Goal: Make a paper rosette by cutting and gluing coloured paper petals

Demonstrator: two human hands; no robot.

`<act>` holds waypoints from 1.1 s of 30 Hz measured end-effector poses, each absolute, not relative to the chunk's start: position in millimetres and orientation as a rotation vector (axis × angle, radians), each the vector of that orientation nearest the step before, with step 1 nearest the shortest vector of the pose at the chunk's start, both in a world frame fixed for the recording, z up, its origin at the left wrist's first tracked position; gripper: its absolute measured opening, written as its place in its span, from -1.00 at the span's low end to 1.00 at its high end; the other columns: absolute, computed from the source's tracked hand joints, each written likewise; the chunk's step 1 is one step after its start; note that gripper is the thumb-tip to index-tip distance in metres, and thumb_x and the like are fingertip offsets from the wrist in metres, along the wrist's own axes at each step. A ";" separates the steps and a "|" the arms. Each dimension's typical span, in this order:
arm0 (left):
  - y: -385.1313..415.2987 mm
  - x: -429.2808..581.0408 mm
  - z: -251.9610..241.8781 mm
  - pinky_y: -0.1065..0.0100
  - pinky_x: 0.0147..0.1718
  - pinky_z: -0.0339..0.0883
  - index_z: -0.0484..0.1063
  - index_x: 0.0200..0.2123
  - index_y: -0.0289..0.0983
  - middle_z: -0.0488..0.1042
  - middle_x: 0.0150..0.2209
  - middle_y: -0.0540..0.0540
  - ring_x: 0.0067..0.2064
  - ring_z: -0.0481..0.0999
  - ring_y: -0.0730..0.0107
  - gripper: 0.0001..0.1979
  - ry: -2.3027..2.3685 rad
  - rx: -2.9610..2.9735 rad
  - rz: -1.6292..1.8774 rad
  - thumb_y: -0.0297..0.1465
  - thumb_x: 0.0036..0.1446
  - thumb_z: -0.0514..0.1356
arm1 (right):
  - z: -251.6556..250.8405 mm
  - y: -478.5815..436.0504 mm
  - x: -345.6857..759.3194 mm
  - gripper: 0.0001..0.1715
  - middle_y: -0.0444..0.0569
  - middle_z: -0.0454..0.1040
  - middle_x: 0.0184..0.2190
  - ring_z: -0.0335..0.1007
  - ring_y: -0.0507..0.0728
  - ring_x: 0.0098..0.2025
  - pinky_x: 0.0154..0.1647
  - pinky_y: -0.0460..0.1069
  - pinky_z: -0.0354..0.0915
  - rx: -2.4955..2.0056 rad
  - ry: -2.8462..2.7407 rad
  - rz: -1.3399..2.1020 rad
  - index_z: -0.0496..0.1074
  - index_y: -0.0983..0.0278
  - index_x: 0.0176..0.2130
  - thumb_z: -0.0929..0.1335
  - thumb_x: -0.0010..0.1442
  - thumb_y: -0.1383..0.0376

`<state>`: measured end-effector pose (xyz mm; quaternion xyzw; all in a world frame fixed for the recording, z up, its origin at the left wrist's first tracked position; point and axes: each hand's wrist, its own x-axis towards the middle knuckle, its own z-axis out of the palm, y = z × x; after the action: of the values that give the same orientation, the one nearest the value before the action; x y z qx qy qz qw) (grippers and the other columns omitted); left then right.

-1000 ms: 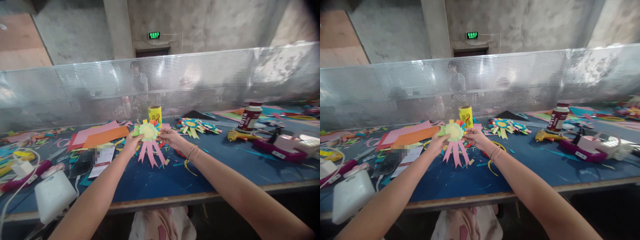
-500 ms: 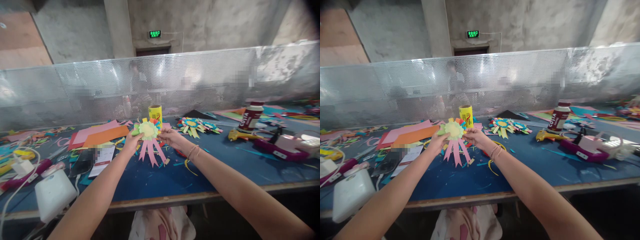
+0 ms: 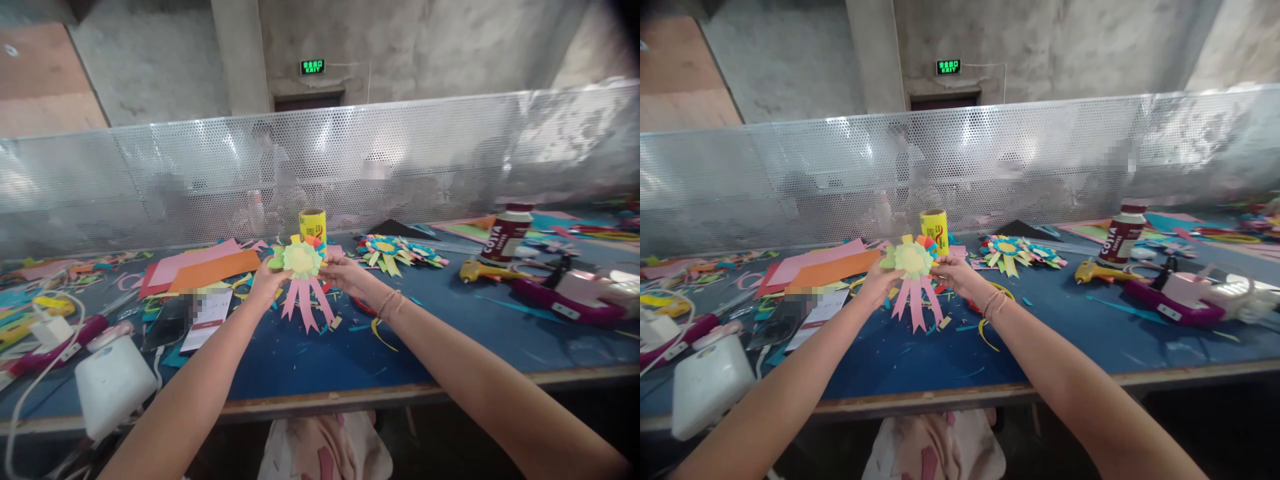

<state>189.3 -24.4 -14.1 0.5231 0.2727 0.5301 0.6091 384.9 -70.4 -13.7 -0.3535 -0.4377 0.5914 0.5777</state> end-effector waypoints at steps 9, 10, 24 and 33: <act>-26.4 190.2 -13.5 0.26 -0.23 0.41 0.31 -0.16 -0.25 0.52 -0.26 -0.10 -0.25 0.55 0.29 -0.44 0.622 1.169 1.235 -0.49 -0.32 0.37 | -17.8 -70.3 378.3 -0.66 -0.14 0.50 -0.44 0.48 -0.01 -0.37 -0.24 -0.10 0.41 -0.887 -1.038 1.344 0.36 0.28 -0.40 0.51 -0.21 0.44; -27.0 190.3 -13.1 0.26 -0.23 0.41 0.31 -0.16 -0.25 0.52 -0.25 -0.11 -0.24 0.55 0.29 -0.45 0.624 1.170 1.234 -0.49 -0.32 0.37 | -17.9 -70.1 378.1 -0.66 -0.13 0.50 -0.44 0.48 -0.01 -0.37 -0.24 -0.10 0.41 -0.887 -1.037 1.345 0.37 0.28 -0.40 0.51 -0.21 0.45; -26.7 191.2 -12.8 0.28 -0.28 0.42 0.33 -0.18 -0.27 0.51 -0.19 -0.15 -0.27 0.55 0.29 -0.49 0.647 1.190 1.265 -0.49 -0.30 0.36 | -15.6 -71.9 377.9 -0.62 -0.18 0.47 -0.46 0.50 0.01 -0.37 -0.25 -0.12 0.43 -0.892 -1.019 1.284 0.37 0.29 -0.38 0.50 -0.24 0.49; -26.6 190.5 -14.3 0.30 -0.30 0.42 0.33 -0.20 -0.26 0.51 -0.20 -0.15 -0.27 0.54 0.30 -0.51 0.644 1.197 1.266 -0.48 -0.30 0.36 | -16.3 -71.5 378.9 -0.68 -0.13 0.48 -0.44 0.50 0.03 -0.35 -0.22 -0.08 0.44 -0.892 -1.029 1.276 0.39 0.28 -0.37 0.50 -0.18 0.44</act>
<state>190.5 -26.6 -14.3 0.5162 0.2777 0.5457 0.5989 378.9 -71.5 -16.3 -0.3840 -0.4429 0.5494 0.5954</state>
